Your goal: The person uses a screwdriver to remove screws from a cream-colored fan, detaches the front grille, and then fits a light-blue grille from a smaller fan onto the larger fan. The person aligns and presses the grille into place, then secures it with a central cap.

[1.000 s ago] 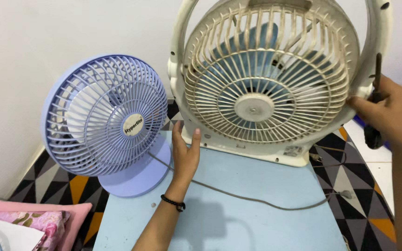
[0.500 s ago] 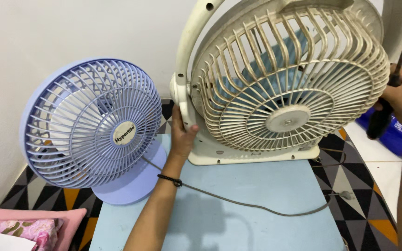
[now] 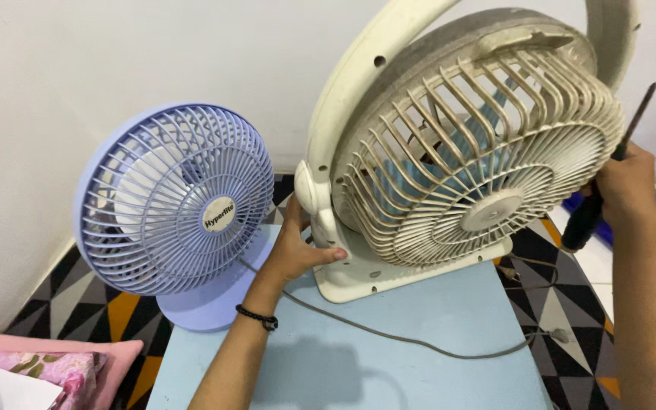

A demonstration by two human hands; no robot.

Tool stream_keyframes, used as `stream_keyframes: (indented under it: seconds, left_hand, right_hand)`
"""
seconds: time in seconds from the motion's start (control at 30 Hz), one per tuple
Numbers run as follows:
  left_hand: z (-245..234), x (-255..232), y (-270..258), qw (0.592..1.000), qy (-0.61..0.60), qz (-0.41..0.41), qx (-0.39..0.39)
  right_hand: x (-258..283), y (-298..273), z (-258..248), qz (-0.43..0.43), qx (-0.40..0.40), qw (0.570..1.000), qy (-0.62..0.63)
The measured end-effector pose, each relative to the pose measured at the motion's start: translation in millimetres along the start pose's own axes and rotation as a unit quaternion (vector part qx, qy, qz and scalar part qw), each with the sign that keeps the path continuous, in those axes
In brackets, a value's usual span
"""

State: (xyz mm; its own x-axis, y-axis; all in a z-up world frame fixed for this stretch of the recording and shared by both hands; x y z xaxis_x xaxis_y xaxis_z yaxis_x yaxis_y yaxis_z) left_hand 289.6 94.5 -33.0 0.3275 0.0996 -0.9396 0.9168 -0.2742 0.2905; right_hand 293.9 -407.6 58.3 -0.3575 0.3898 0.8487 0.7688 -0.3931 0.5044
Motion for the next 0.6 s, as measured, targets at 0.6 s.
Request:
stream_keyframes:
  seconds: [0.6]
  left_hand:
    - [50.3, -33.3, -62.4, 0.981, 0.038, 0.088, -0.166]
  right_hand:
    - [82.8, -141.8, 19.9, -0.185, -0.144, 0.971, 0.048]
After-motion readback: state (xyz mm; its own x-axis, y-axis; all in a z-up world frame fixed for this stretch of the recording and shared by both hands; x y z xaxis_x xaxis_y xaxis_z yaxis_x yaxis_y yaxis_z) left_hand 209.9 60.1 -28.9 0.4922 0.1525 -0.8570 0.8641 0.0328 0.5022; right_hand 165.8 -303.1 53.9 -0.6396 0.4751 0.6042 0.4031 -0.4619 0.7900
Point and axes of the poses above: each hand's wrist, its own y-axis towards the middle knuckle, its own z-axis out of the palm, x = y × z, the point moved 5 cm from there along y, towards the middle knuckle, and after that the axes turned 10 degrees about -z, right-handed, at the moved point
